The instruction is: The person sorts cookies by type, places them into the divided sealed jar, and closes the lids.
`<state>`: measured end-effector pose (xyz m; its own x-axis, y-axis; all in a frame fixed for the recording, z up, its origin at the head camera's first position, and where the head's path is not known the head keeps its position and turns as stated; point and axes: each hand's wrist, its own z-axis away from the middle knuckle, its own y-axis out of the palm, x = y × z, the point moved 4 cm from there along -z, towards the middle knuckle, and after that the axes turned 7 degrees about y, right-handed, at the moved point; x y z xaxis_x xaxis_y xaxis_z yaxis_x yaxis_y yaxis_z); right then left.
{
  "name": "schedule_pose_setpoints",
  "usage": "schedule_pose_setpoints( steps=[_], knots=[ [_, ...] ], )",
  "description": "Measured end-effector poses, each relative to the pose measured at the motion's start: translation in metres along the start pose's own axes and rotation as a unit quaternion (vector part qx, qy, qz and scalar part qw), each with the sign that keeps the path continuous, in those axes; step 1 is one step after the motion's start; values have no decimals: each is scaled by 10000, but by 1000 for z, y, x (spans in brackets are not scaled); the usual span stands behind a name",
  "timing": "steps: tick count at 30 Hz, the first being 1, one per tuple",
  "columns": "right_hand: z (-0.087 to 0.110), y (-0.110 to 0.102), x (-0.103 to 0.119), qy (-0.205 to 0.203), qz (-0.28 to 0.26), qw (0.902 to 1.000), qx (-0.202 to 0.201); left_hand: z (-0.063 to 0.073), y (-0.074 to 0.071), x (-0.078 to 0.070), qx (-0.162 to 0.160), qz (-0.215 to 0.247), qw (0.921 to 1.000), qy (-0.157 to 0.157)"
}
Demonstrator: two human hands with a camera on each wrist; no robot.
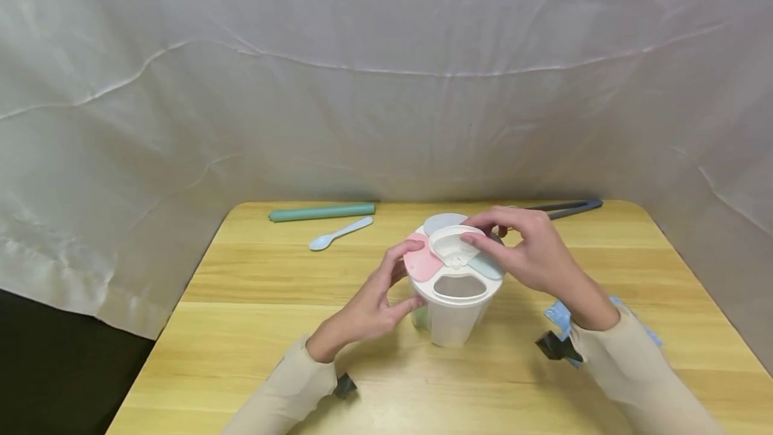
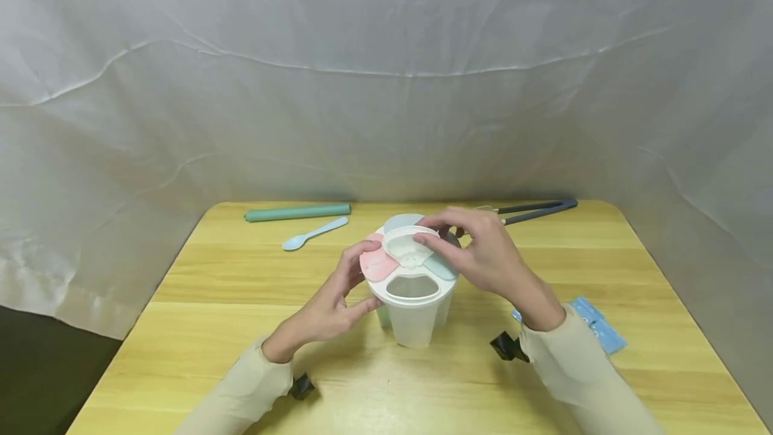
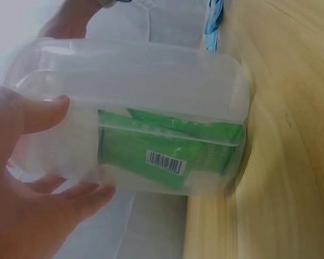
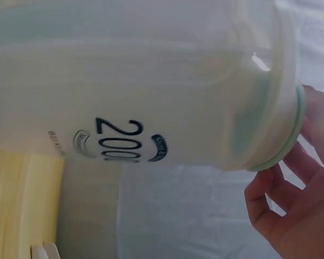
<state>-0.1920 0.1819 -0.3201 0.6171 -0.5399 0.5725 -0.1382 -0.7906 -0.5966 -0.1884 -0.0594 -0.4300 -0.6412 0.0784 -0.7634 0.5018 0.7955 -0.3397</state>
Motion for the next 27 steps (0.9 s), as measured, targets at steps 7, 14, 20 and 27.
schedule_pose_setpoints(
  steps=[7,14,20,27],
  knots=[
    [6,-8,-10,335,-297,9983,366,-3,2,-2,3,-107,9999,25],
    [27,-32,-21,660,-463,9954,523,-5,3,-3,32,-163,9998,66],
    [46,-46,-39,993,268,9919,752,-5,2,-2,40,-145,9999,36],
    [73,-51,-73,1567,1100,9694,1536,-5,1,-1,54,-125,9999,-34]
  ],
)
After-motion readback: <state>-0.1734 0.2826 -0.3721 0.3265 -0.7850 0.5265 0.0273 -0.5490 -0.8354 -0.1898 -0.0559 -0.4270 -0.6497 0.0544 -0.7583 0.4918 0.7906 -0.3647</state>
